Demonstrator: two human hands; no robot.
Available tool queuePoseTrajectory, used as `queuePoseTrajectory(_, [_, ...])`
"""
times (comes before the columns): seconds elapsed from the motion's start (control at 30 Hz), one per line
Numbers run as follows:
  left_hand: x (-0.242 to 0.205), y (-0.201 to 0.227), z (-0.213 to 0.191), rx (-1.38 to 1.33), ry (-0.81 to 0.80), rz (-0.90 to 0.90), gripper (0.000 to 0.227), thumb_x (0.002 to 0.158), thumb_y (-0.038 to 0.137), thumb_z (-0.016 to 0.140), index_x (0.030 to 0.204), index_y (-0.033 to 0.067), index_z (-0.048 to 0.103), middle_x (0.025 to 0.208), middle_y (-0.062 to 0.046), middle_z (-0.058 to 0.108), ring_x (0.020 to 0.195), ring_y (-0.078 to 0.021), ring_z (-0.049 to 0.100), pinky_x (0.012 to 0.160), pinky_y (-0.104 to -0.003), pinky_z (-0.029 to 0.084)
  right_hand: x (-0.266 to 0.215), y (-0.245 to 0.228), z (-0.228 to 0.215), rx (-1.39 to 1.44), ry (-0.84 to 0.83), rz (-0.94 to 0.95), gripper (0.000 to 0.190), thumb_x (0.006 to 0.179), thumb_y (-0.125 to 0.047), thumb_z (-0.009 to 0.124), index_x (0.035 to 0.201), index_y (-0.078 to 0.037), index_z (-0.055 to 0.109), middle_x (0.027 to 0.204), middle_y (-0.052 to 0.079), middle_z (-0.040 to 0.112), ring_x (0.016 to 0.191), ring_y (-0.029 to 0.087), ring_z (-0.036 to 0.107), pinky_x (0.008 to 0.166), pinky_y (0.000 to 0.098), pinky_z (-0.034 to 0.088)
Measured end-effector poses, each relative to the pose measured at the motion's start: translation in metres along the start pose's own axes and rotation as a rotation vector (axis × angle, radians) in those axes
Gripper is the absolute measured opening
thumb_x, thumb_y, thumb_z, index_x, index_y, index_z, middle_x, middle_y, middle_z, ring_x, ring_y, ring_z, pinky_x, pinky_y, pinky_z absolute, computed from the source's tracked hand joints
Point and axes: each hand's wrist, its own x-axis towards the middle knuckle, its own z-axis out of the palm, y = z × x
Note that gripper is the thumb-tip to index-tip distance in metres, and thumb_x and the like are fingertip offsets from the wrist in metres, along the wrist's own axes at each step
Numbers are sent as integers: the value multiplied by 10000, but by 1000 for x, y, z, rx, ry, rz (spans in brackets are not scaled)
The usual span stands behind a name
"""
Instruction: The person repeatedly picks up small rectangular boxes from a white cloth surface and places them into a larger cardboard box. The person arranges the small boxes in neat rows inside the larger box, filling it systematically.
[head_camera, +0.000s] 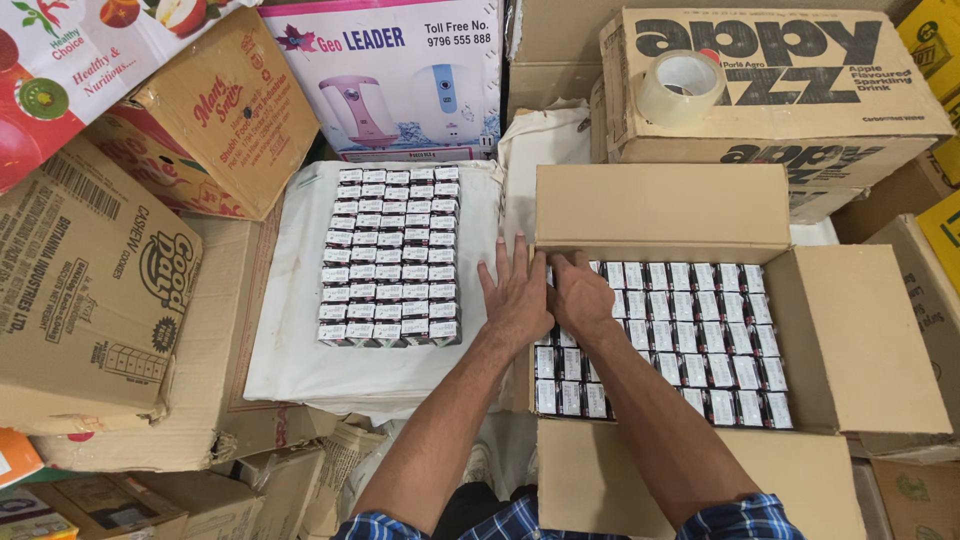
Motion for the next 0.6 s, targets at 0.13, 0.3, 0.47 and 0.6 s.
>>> queuePoseTrajectory(0.13, [0, -2, -1, -25, -5, 18, 856, 772, 36, 618, 1563, 48, 289, 1700, -215, 26, 1550, -461, -52, 1175, -715, 21, 4, 3, 4, -14, -30, 15, 389, 933, -204, 612, 1316, -245, 559, 1378, 88, 485, 1144, 494, 648, 970, 596, 559])
queuePoseTrajectory(0.3, [-1, -2, -5, -36, -32, 25, 867, 769, 39, 614, 1567, 42, 277, 1699, -223, 19, 1551, -466, -63, 1176, -716, 13, 5, 6, 5, 16, -39, 12, 392, 926, -210, 606, 1310, -251, 536, 1379, 116, 478, 1140, 516, 643, 961, 606, 561])
queuePoseTrajectory(0.47, [-4, 0, -8, -64, -44, 27, 875, 760, 17, 602, 1571, 36, 274, 1701, -225, 3, 1551, -466, -67, 1178, -714, -1, 10, 12, 9, 59, -17, -42, 405, 917, -317, 615, 1297, -217, 519, 1314, 148, 493, 1101, 536, 648, 923, 637, 564])
queuePoseTrajectory(0.6, [-5, 1, -11, -88, -48, 31, 874, 757, -16, 579, 1572, 25, 268, 1699, -232, 6, 1550, -471, -69, 1179, -710, -4, 14, 16, 15, 99, -23, -50, 442, 881, -302, 619, 1297, -211, 500, 1327, 157, 485, 1108, 555, 636, 950, 639, 550])
